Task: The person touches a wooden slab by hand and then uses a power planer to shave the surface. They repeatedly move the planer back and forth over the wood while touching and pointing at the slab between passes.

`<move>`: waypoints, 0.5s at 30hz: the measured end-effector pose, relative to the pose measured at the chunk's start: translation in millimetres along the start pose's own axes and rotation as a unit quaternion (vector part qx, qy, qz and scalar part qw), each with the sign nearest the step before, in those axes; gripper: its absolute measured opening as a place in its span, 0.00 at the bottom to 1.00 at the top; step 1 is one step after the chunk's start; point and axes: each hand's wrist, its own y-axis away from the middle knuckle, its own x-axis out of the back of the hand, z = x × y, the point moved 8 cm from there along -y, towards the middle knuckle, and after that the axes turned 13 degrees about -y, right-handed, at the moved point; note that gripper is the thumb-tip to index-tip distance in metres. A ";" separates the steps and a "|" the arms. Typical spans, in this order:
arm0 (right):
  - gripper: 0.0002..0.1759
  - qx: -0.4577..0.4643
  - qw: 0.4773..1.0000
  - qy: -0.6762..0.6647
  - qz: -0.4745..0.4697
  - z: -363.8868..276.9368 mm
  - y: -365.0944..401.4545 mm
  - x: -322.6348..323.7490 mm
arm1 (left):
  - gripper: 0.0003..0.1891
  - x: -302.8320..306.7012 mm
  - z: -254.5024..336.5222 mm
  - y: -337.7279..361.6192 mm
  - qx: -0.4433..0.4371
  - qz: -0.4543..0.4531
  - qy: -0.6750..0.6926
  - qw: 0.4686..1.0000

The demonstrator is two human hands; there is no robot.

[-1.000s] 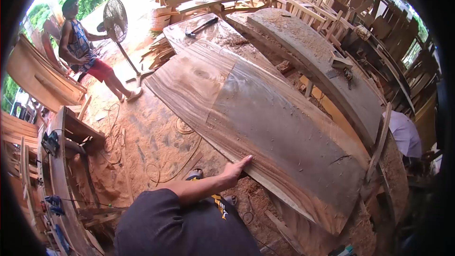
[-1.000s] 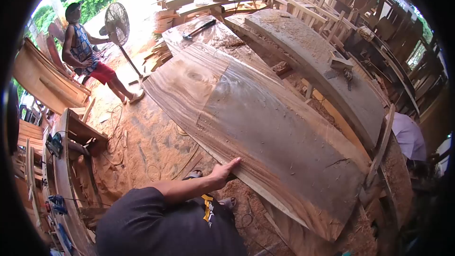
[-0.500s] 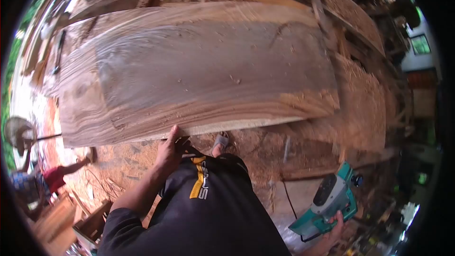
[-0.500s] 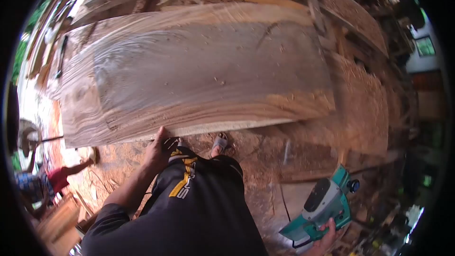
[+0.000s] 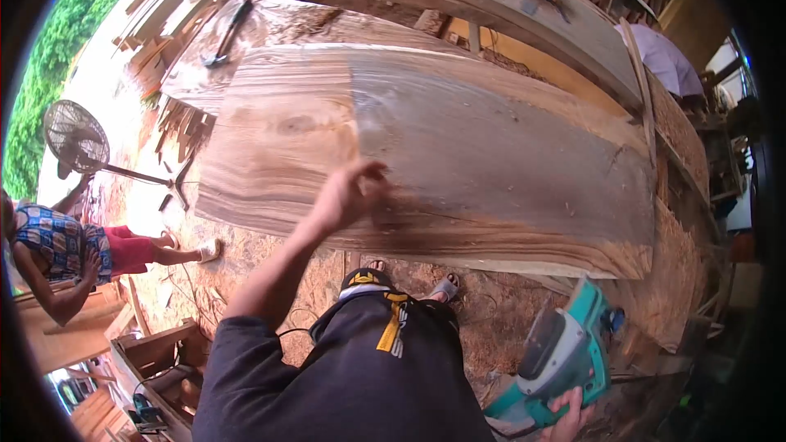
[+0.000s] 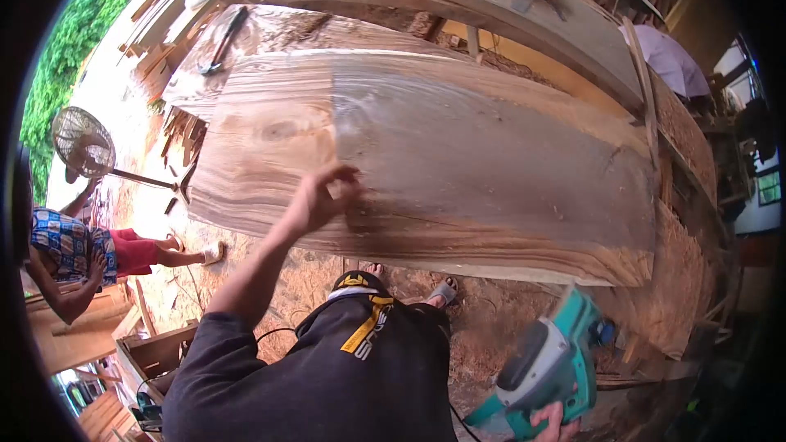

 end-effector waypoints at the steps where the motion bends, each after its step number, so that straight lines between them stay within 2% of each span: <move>1: 0.20 0.087 0.992 -0.084 -0.021 -34.6 24.1 -70.8 | 0.14 14.3 -48.4 -5.6 0.095 0.002 0.051 0.994; 2: 0.12 0.169 0.970 -0.167 -0.042 -68.6 49.9 -136.0 | 0.16 37.3 -97.5 -15.4 0.065 0.085 0.007 0.994; 3: 0.17 0.151 0.974 -0.140 -0.099 -74.6 47.0 -169.3 | 0.22 78.2 -105.7 -15.1 0.011 0.197 -0.212 0.957; 4: 0.21 0.132 0.972 -0.113 -0.156 -77.0 43.3 -200.6 | 0.26 104.0 -124.0 -17.2 0.101 0.196 -0.299 0.929; 5: 0.20 0.128 0.974 -0.085 -0.167 -83.4 47.2 -234.5 | 0.34 120.6 -166.2 -16.6 0.179 0.193 -0.261 0.929; 6: 0.19 0.123 0.975 -0.055 -0.178 -89.6 55.5 -267.6 | 0.37 127.5 -176.0 -9.6 0.219 0.181 -0.309 0.908; 8: 0.14 0.146 0.950 0.016 -0.275 -105.1 73.9 -333.0 | 0.42 148.0 -188.6 -4.5 0.292 0.163 -0.401 0.853; 10: 0.21 0.151 0.917 0.061 -0.363 -116.6 100.9 -386.5 | 0.46 145.0 -195.5 -8.6 0.314 0.136 -0.378 0.860; 11: 0.20 0.169 0.898 0.102 -0.393 -121.4 104.1 -403.7 | 0.46 143.5 -193.5 -9.3 0.319 0.135 -0.379 0.858; 14: 0.19 0.216 0.885 0.075 -0.407 -134.1 108.7 -442.2 | 0.46 138.5 -200.3 -9.4 0.326 0.133 -0.379 0.856; 15: 0.18 0.244 0.872 0.103 -0.412 -140.3 107.5 -452.2 | 0.45 138.0 -201.6 -9.2 0.327 0.136 -0.377 0.856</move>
